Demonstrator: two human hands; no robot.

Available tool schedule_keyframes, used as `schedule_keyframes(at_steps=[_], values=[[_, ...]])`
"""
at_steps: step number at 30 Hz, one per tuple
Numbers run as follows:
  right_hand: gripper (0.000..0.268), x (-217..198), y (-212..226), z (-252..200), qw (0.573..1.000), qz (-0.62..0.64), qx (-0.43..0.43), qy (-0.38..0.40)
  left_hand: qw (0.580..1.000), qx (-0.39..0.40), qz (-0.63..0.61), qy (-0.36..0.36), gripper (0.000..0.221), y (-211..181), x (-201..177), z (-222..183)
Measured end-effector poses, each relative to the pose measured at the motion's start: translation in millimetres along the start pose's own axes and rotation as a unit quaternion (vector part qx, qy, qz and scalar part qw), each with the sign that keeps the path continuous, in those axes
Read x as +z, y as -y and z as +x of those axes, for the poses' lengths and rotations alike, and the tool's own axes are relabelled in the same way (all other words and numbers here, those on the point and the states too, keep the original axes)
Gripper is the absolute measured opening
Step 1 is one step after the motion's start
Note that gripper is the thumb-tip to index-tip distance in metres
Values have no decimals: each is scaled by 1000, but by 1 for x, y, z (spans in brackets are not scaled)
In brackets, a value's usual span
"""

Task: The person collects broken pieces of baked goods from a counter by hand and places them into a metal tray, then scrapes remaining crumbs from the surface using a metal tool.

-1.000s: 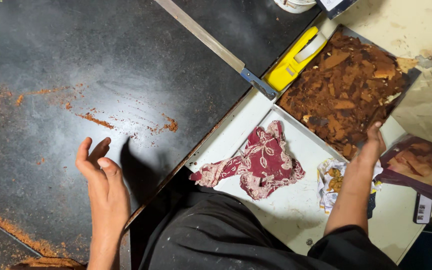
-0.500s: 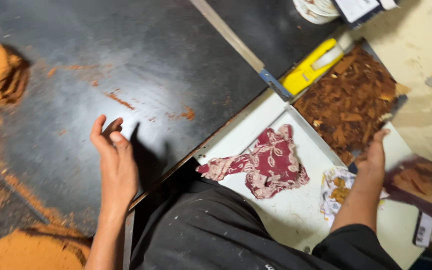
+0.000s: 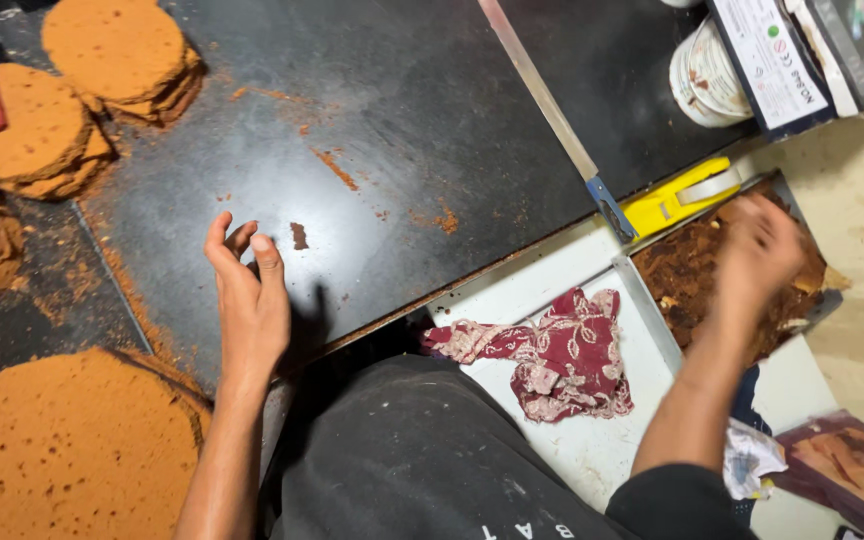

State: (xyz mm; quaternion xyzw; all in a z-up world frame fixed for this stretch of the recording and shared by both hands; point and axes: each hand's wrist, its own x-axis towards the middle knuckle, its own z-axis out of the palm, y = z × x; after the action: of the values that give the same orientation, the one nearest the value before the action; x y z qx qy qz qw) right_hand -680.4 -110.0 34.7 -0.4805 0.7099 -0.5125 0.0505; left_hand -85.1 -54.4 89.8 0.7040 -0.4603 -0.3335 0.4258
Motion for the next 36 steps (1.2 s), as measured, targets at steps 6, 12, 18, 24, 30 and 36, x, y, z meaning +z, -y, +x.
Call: schedule_keyframes(at_steps=[6, 12, 18, 24, 30, 36], values=[[30, 182, 96, 16, 970, -35, -151, 188, 992, 7, 85, -91, 75, 35, -4, -1], [43, 276, 91, 18, 899, -255, -346, 82, 972, 2, 174, -161, 65, 68, 2, -6], [31, 268, 55, 57, 929, -122, -237, 258, 949, 91, 236, -188, 61, 78, 5, -13], [30, 247, 34, 107, 912, -302, -224, 163, 947, 99, 239, -192, 60, 75, 4, -11], [42, 278, 123, 20, 875, -140, -373, 276, 941, 91, 273, -178, 62, 74, 5, -8], [37, 302, 220, -23, 804, -89, -456, 372, 945, 74, 269, -169, 65, 77, 4, -5]])
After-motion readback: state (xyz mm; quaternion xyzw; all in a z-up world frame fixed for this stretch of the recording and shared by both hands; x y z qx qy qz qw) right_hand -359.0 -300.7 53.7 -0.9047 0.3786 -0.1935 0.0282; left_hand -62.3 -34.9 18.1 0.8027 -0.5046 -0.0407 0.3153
